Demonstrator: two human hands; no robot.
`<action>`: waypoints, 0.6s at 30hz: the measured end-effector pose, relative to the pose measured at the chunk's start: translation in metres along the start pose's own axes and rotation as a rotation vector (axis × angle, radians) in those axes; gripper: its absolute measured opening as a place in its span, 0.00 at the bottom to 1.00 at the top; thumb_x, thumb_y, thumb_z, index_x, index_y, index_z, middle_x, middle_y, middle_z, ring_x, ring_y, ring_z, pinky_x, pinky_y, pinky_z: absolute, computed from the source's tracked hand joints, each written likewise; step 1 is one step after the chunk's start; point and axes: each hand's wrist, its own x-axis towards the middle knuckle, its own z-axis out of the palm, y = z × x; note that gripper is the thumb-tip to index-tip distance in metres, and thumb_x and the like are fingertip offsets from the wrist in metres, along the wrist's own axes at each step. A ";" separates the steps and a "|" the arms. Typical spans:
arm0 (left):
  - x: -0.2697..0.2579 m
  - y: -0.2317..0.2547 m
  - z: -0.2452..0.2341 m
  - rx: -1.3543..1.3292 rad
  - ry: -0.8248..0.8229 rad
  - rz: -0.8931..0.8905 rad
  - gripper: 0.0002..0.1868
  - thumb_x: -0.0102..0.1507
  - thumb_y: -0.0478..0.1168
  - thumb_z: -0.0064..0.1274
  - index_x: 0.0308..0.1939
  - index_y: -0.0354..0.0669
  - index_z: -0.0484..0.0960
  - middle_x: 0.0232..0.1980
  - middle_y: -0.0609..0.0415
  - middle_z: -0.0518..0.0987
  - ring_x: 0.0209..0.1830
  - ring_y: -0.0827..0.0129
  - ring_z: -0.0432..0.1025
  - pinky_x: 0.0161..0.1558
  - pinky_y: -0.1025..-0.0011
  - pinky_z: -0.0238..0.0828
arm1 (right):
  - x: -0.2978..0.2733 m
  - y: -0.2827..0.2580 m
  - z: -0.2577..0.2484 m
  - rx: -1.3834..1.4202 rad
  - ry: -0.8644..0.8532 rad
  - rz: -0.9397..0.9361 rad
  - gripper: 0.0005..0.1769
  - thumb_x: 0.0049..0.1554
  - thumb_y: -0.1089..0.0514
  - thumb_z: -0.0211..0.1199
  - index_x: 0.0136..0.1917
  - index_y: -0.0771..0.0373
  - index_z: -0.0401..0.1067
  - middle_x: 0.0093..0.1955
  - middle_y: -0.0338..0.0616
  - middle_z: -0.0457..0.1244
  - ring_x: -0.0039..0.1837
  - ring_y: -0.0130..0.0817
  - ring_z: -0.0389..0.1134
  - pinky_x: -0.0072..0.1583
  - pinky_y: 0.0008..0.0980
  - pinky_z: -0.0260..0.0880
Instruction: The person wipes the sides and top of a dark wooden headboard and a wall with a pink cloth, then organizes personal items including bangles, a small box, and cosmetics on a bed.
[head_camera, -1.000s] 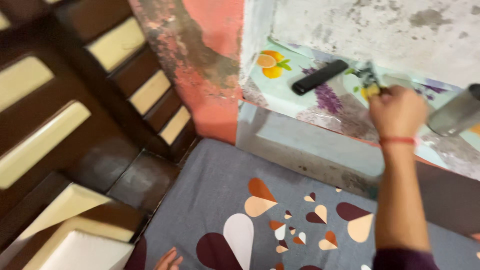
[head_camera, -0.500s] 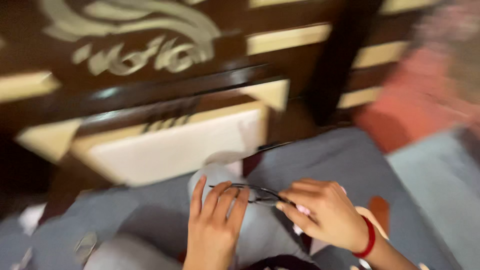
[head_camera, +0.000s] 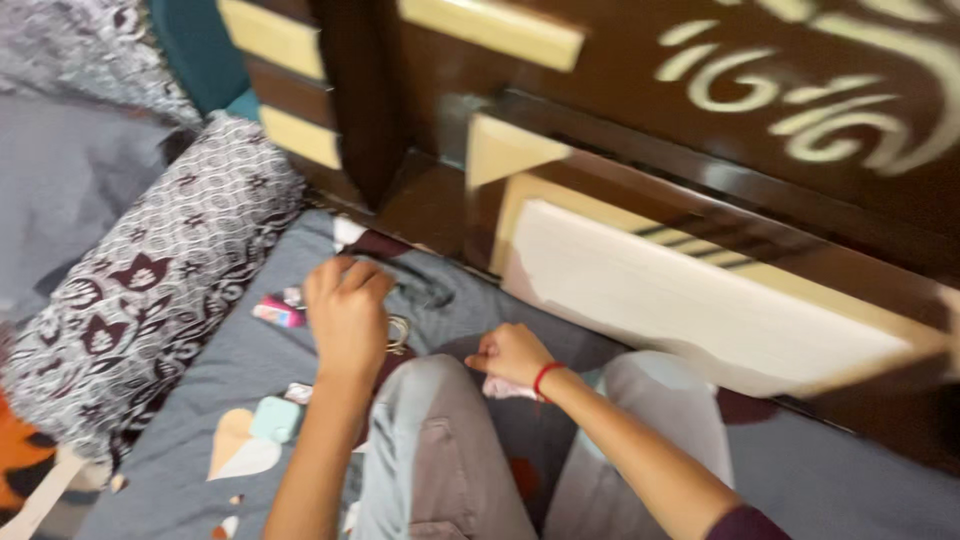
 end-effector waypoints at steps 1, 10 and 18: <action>0.003 -0.015 0.016 0.001 -0.029 -0.007 0.11 0.48 0.30 0.54 0.33 0.43 0.86 0.43 0.56 0.82 0.51 0.56 0.73 0.53 0.56 0.69 | 0.023 0.014 0.023 0.007 -0.021 -0.010 0.24 0.48 0.37 0.71 0.37 0.62 0.82 0.34 0.51 0.71 0.38 0.43 0.74 0.43 0.40 0.73; 0.058 -0.106 0.217 -0.048 -0.144 -0.071 0.07 0.53 0.34 0.52 0.31 0.43 0.85 0.44 0.53 0.81 0.52 0.58 0.72 0.54 0.61 0.71 | 0.099 0.058 0.070 0.688 -0.192 0.746 0.30 0.47 0.44 0.79 0.23 0.67 0.69 0.22 0.51 0.62 0.21 0.38 0.57 0.25 0.44 0.51; 0.079 -0.127 0.352 -0.059 -0.109 -0.051 0.08 0.56 0.37 0.51 0.33 0.45 0.86 0.45 0.55 0.81 0.54 0.58 0.72 0.57 0.60 0.70 | 0.098 0.030 0.055 0.881 -0.205 0.956 0.32 0.44 0.47 0.82 0.21 0.63 0.61 0.19 0.47 0.55 0.19 0.34 0.52 0.23 0.38 0.46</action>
